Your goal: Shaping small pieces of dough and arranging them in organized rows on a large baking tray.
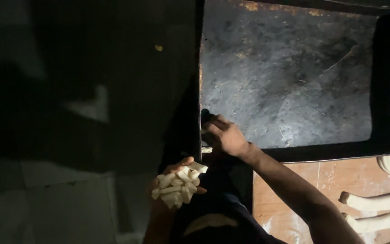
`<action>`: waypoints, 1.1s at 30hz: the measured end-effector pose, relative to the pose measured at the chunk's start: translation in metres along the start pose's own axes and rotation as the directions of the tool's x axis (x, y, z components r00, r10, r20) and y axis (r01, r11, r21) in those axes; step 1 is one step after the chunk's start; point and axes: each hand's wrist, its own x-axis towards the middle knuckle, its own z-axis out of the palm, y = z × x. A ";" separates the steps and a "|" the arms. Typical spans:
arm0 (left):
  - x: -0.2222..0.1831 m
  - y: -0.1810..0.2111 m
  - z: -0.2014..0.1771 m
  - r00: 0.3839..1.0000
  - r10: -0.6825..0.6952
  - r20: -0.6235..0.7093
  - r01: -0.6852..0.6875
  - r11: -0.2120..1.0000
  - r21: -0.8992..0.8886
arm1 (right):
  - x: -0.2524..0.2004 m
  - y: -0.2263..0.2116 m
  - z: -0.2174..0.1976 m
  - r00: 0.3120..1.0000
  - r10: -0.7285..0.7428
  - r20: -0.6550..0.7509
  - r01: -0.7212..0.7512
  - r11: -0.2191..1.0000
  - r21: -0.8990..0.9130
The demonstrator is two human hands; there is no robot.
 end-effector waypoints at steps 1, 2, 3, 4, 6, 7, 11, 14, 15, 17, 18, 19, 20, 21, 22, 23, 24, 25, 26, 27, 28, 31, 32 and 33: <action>0.006 0.001 0.001 1.000 0.005 0.009 -0.005 1.000 0.001 | 0.001 -0.002 0.000 1.000 -0.004 0.001 0.004 1.000 -0.003; 0.013 0.002 0.002 1.000 0.010 0.017 -0.010 1.000 0.003 | 0.002 -0.004 0.001 0.999 -0.034 -0.023 0.034 0.999 0.003; 0.019 0.003 0.003 1.000 0.014 0.026 -0.014 1.000 0.003 | 0.002 -0.005 0.001 0.997 -0.064 -0.046 0.065 0.998 0.007; 0.025 0.004 0.005 0.999 0.019 0.035 -0.019 1.000 0.003 | -0.003 0.000 0.002 0.997 -0.067 -0.045 0.068 0.998 0.003; 0.035 0.011 0.011 0.999 0.024 0.048 -0.025 1.000 0.010 | -0.013 0.009 0.007 0.990 0.114 0.080 -0.121 0.989 0.082; 0.041 0.015 0.016 0.998 0.025 0.056 -0.026 1.000 0.015 | -0.017 0.005 0.000 0.991 0.113 0.076 -0.119 0.990 0.082; 0.061 0.026 0.041 0.997 0.029 0.077 -0.031 0.999 0.023 | -0.010 -0.024 -0.048 0.912 0.353 0.208 -0.360 0.446 0.819; 0.085 0.033 0.067 0.994 -0.002 0.108 -0.001 1.000 0.025 | -0.010 -0.028 -0.060 0.848 0.256 0.464 -0.512 0.168 0.843; 0.096 0.039 0.077 0.992 -0.005 0.123 0.001 0.999 0.033 | -0.010 -0.024 -0.057 0.824 0.231 0.518 -0.554 0.138 0.821; 0.113 0.051 0.104 0.990 -0.007 0.142 0.000 0.999 0.051 | -0.009 -0.002 -0.056 0.831 0.303 0.467 -0.529 0.170 0.831; 0.118 0.056 0.118 0.989 -0.006 0.147 -0.003 0.998 0.060 | -0.009 0.009 -0.054 0.827 0.370 0.422 -0.514 0.198 0.835; 0.120 0.061 0.120 0.989 0.001 0.145 -0.011 0.998 0.066 | -0.003 0.023 -0.046 0.831 0.361 0.424 -0.512 0.197 0.836; 0.122 0.066 0.122 0.990 0.006 0.141 -0.007 1.000 0.007 | 0.003 0.037 -0.038 0.908 0.326 0.265 -0.384 0.391 0.836; 0.124 0.070 0.123 0.991 0.003 0.137 0.005 0.998 -0.058 | 0.005 0.050 -0.031 0.959 0.265 0.105 -0.242 0.565 0.789; 0.123 0.076 0.119 0.991 0.001 0.135 0.007 0.998 -0.056 | 0.014 0.052 -0.028 0.958 0.267 0.104 -0.242 0.563 0.790; 0.121 0.082 0.115 0.984 -0.004 0.181 0.018 0.997 -0.073 | 0.021 0.052 -0.024 0.974 0.213 0.076 -0.213 0.756 0.619; 0.119 0.088 0.112 0.974 -0.009 0.226 0.030 0.995 -0.090 | 0.028 0.052 -0.020 0.986 0.153 0.064 -0.166 0.898 0.407; 0.117 0.090 0.119 0.974 -0.006 0.224 0.026 0.996 -0.086 | 0.032 0.048 -0.025 0.987 0.149 0.063 -0.162 0.897 0.411; 0.114 0.093 0.127 0.975 0.011 0.220 0.006 0.997 -0.075 | 0.036 0.042 -0.029 0.999 -0.018 -0.027 0.025 0.960 0.279; 0.111 0.094 0.133 0.975 0.036 0.220 -0.022 0.998 -0.067 | 0.041 0.037 -0.035 0.975 -0.203 -0.086 0.212 0.969 0.125; 0.109 0.093 0.134 0.974 0.047 0.222 -0.034 0.997 -0.065 | 0.036 0.043 -0.026 0.973 -0.214 -0.083 0.223 0.967 0.127; 0.107 0.086 0.137 0.977 0.096 0.188 -0.082 0.993 -0.081 | 0.023 0.051 -0.008 1.000 0.024 -0.012 -0.021 0.979 0.201; 0.108 0.081 0.138 0.978 0.115 0.173 -0.097 0.989 -0.110 | 0.024 0.047 -0.006 0.999 -0.020 -0.027 0.024 0.987 0.161; 0.109 0.079 0.140 0.979 0.129 0.159 -0.108 0.985 -0.135 | 0.026 0.042 -0.003 0.997 -0.062 -0.046 0.067 0.990 0.120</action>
